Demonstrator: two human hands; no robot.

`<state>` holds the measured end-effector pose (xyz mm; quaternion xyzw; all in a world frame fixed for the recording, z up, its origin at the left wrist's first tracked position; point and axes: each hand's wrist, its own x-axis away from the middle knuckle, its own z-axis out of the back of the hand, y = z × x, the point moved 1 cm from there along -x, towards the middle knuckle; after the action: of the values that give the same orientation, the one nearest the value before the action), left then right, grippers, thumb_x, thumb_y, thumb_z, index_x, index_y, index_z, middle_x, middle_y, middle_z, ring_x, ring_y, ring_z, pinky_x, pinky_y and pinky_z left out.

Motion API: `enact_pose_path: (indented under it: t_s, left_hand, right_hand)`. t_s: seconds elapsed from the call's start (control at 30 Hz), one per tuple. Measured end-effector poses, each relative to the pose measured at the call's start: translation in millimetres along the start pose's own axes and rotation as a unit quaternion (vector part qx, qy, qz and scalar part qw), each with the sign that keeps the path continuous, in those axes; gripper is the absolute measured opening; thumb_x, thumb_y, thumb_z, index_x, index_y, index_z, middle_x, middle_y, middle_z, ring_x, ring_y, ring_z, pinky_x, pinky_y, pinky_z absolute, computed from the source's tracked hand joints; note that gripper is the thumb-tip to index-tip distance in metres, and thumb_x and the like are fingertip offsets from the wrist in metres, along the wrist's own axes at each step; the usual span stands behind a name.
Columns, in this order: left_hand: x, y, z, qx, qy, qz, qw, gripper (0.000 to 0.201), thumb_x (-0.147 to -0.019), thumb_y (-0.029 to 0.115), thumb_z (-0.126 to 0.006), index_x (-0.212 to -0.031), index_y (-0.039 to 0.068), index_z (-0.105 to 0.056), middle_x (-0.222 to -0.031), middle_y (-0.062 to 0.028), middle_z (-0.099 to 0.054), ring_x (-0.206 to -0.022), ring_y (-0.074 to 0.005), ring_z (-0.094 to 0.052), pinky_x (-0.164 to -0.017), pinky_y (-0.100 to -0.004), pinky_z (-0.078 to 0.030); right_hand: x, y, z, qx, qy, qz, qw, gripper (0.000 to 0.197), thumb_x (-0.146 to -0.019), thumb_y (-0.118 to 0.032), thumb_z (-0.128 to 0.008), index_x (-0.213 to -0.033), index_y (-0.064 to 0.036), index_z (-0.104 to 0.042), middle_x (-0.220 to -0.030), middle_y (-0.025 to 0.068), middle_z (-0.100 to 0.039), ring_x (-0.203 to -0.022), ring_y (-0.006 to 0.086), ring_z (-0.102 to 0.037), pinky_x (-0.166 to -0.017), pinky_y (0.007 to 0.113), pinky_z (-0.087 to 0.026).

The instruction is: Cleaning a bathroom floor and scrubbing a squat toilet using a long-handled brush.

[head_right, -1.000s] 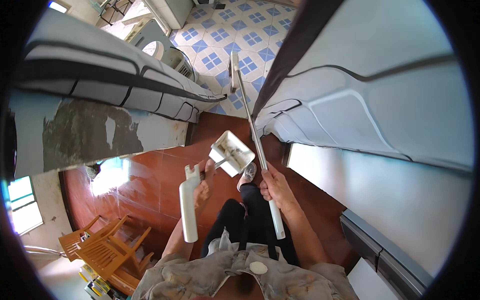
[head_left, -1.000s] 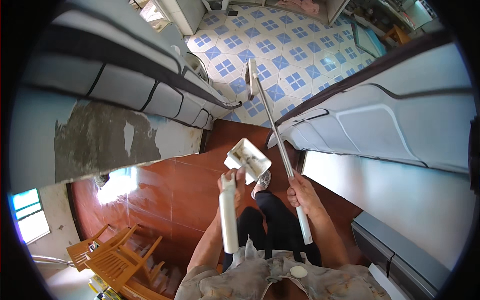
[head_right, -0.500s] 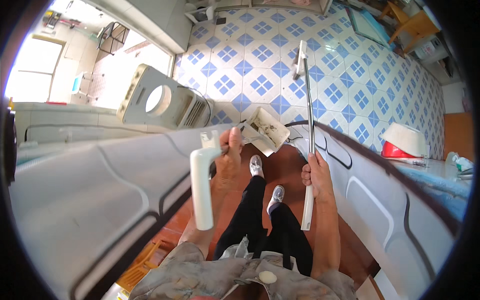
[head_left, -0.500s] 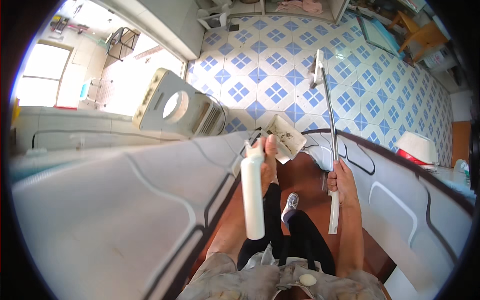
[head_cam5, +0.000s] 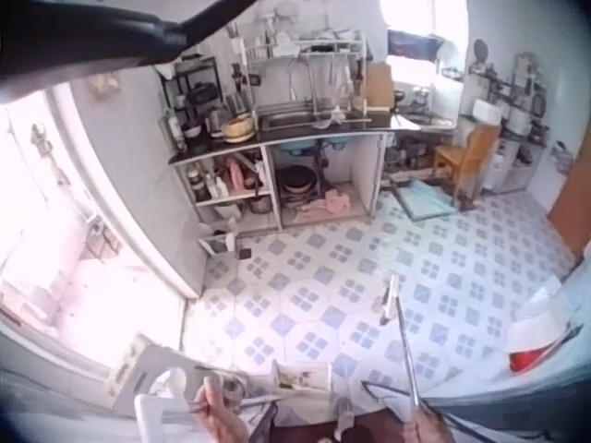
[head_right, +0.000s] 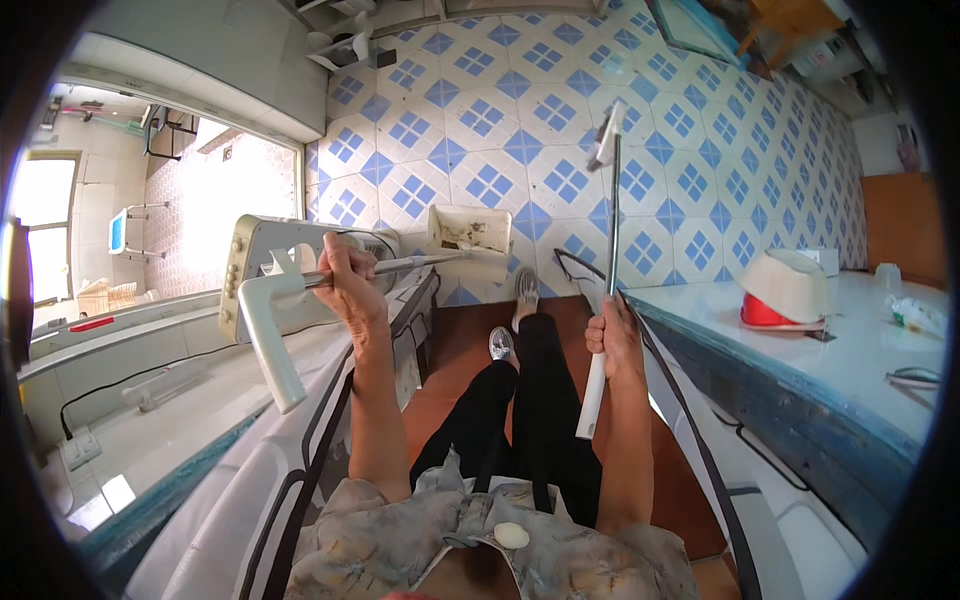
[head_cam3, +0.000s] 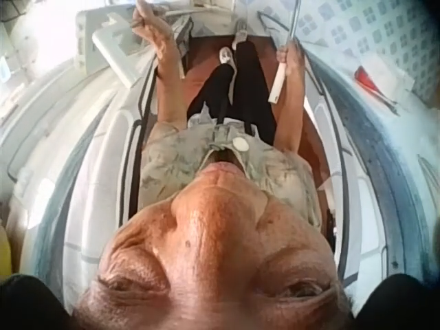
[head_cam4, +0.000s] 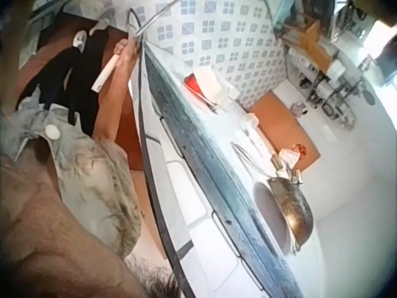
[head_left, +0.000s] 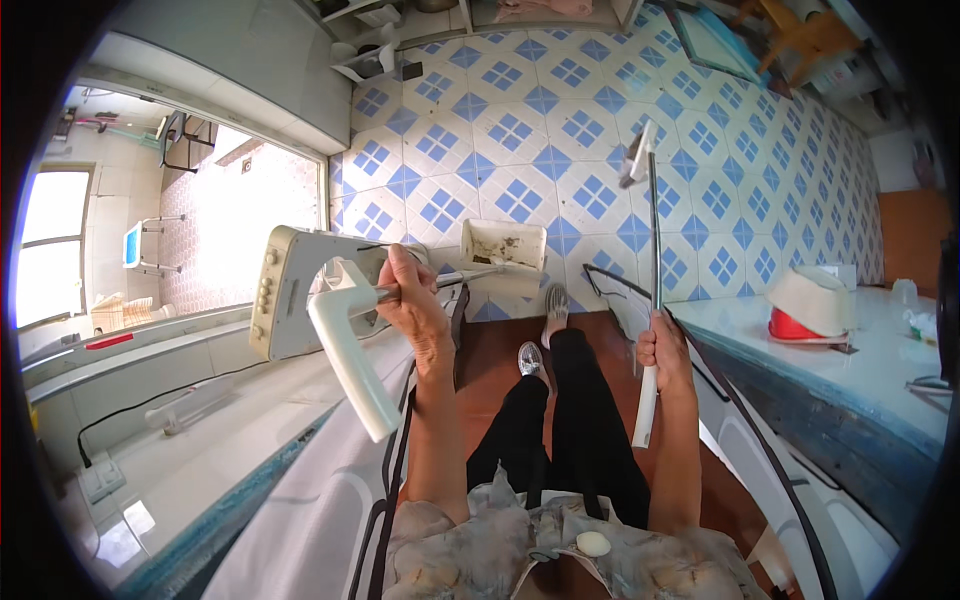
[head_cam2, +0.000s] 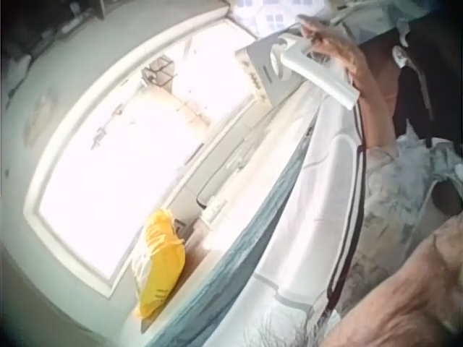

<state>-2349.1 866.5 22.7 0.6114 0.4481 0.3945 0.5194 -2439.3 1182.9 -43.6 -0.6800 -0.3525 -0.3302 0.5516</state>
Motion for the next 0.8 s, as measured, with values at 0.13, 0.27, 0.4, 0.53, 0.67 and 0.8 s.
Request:
enact_pose_path:
  t_s: [0.13,0.27,0.4,0.53,0.67,0.8]
  left_hand:
    - [-41.9,2.0,7.6,0.022,0.046,-0.023,0.998,0.046,-0.094,0.027,-0.05,-0.055,0.008,-0.037,-0.048,0.0025,-0.036,-0.044,-0.0054,-0.031,-0.041,-0.0224,-0.019]
    - [-80.9,-4.6,-9.1,0.014,0.077,-0.018,0.997,0.045,-0.094,0.027,-0.05,-0.054,0.01,-0.035,-0.047,0.0019,-0.034,-0.043,-0.0056,-0.029,-0.041,-0.023,-0.021]
    - [-129.7,12.9,-36.2,0.03,0.115,-0.037,0.992,0.045,-0.093,0.023,-0.051,-0.054,0.013,-0.03,-0.045,0.0023,-0.028,-0.043,-0.0085,-0.025,-0.043,-0.0265,-0.026]
    - [-185.3,10.4,-58.2,0.047,0.137,-0.031,0.989,0.045,-0.093,0.018,-0.049,-0.054,0.013,-0.028,-0.046,0.0014,-0.029,-0.043,-0.0111,-0.024,-0.046,-0.0274,-0.027]
    - [-237.1,2.1,-80.3,0.051,0.155,-0.016,0.986,0.048,-0.094,0.022,-0.048,-0.052,0.014,-0.028,-0.046,0.0002,-0.029,-0.043,-0.0118,-0.023,-0.047,-0.0287,-0.028]
    - [-284.3,1.4,-98.4,0.056,0.145,-0.039,0.987,0.05,-0.094,0.024,-0.048,-0.05,0.014,-0.027,-0.043,0.0003,-0.026,-0.042,-0.0123,-0.022,-0.048,-0.0304,-0.029]
  right_hand:
    - [-29.7,-5.7,-21.8,0.01,-0.012,-0.01,1.0,0.013,-0.094,-0.026,-0.049,-0.091,-0.0161,-0.042,-0.06,-0.0018,-0.037,-0.044,0.0058,-0.036,-0.035,0.018,-0.028]
    - [-74.2,-27.3,-37.7,0.0,0.004,-0.043,0.999,0.017,-0.093,-0.026,-0.051,-0.088,-0.0144,-0.04,-0.06,-0.0014,-0.038,-0.044,0.0064,-0.036,-0.035,0.019,-0.028]
    - [-124.1,-73.3,-60.7,-0.021,-0.016,-0.072,0.997,0.023,-0.093,-0.027,-0.052,-0.083,-0.013,-0.037,-0.06,-0.0007,-0.04,-0.045,0.0071,-0.037,-0.036,0.02,-0.029]
    - [-166.3,-133.4,-92.4,-0.021,-0.002,-0.083,0.996,0.019,-0.092,-0.027,-0.054,-0.086,-0.0127,-0.042,-0.059,-0.0023,-0.04,-0.043,0.006,-0.036,-0.035,0.018,-0.029]
    - [-199.3,-187.8,-127.5,0.019,0.023,-0.089,0.996,0.019,-0.092,-0.025,-0.054,-0.085,-0.0125,-0.041,-0.06,-0.0023,-0.04,-0.044,0.0055,-0.036,-0.035,0.018,-0.028]
    - [-240.3,-226.2,-151.0,0.059,-0.003,-0.098,0.993,0.019,-0.093,-0.027,-0.053,-0.085,-0.0144,-0.041,-0.058,-0.0016,-0.039,-0.045,0.0069,-0.036,-0.036,0.02,-0.028]
